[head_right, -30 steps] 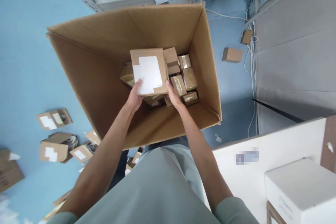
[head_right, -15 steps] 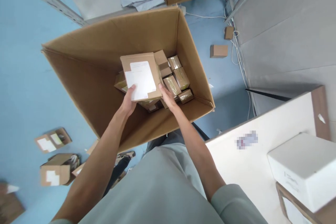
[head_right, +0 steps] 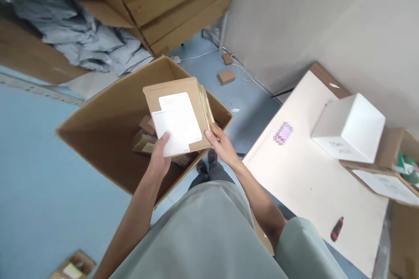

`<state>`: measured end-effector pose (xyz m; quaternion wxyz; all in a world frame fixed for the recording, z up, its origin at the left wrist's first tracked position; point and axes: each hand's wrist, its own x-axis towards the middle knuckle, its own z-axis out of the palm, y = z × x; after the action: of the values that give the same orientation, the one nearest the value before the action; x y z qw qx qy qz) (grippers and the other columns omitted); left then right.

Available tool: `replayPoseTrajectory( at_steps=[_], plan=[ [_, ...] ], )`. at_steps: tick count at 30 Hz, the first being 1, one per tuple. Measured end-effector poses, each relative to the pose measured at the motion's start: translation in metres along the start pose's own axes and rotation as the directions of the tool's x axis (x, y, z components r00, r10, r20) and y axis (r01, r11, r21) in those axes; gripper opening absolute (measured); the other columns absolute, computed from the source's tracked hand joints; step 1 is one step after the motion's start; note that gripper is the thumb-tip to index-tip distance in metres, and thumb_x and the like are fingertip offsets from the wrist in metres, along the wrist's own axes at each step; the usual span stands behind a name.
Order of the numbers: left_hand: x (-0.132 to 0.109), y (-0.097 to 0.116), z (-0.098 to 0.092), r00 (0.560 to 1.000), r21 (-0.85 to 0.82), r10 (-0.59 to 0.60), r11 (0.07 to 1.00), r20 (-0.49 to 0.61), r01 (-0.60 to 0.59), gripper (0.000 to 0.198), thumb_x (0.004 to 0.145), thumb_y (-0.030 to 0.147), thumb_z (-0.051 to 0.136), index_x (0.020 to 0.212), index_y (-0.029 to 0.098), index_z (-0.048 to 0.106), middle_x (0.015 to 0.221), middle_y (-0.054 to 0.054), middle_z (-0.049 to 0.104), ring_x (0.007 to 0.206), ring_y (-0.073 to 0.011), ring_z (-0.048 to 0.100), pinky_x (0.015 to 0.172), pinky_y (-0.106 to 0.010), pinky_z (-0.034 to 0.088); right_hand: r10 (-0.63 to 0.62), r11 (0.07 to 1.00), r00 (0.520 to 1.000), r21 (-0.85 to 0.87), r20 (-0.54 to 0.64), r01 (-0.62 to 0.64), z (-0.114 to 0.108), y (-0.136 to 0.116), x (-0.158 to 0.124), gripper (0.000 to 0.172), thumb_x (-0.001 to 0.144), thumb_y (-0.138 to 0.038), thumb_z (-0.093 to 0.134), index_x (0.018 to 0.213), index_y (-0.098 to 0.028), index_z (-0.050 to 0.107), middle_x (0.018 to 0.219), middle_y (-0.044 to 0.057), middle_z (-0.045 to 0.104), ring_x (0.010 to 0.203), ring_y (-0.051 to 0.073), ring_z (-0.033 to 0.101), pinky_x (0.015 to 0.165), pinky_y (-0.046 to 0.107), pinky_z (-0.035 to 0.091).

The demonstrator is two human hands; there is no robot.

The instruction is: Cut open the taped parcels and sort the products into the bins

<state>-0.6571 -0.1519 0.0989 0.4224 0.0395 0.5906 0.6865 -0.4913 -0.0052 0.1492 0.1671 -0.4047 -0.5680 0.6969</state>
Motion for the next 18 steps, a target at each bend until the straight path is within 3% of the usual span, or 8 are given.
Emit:
replayPoseTrajectory(
  at_steps=[3,7,12,18],
  plan=[
    [-0.019,0.003,0.047,0.981,0.092,0.007,0.995,0.194,-0.025,0.068,0.102,0.067,0.075,0.157,0.028,0.072,0.165,-0.005,0.071,0.162,-0.0387,0.060,0.136,-0.049,0.052,-0.173,0.983,0.975,-0.080,-0.136,0.164,-0.042,-0.010,-0.051,0.087,0.096,-0.096,0.064,0.155,-0.034,0.079,0.167,0.001,0.070,0.172,0.039,0.045,0.148,0.058,0.026],
    [-0.040,-0.019,0.115,0.911,0.217,-0.066,0.976,0.407,-0.026,0.074,0.101,0.072,0.074,0.160,0.027,0.070,0.163,-0.008,0.072,0.163,-0.0390,0.058,0.138,-0.051,0.047,-0.139,0.990,0.929,-0.073,-0.342,0.121,-0.104,0.004,-0.115,0.087,0.096,-0.096,0.063,0.153,-0.033,0.080,0.160,0.002,0.075,0.170,0.041,0.048,0.145,0.060,0.034],
    [-0.070,-0.081,0.203,0.782,0.383,-0.213,0.923,0.586,-0.035,0.077,0.098,0.073,0.074,0.160,0.028,0.069,0.167,-0.008,0.070,0.163,-0.0400,0.057,0.138,-0.053,0.046,0.026,0.993,0.854,0.112,-0.520,0.038,-0.181,0.055,-0.189,0.087,0.096,-0.097,0.062,0.153,-0.033,0.080,0.156,0.004,0.078,0.163,0.044,0.056,0.135,0.065,0.048],
    [-0.118,-0.172,0.307,0.641,0.588,-0.431,0.808,0.635,-0.039,0.079,0.097,0.074,0.075,0.160,0.027,0.070,0.170,-0.009,0.066,0.164,-0.0404,0.057,0.140,-0.052,0.043,0.194,0.946,0.748,0.324,-0.634,0.029,-0.275,0.134,-0.262,0.092,0.093,-0.100,0.063,0.147,-0.029,0.083,0.157,0.010,0.077,0.156,0.043,0.063,0.130,0.064,0.055]
  ],
)
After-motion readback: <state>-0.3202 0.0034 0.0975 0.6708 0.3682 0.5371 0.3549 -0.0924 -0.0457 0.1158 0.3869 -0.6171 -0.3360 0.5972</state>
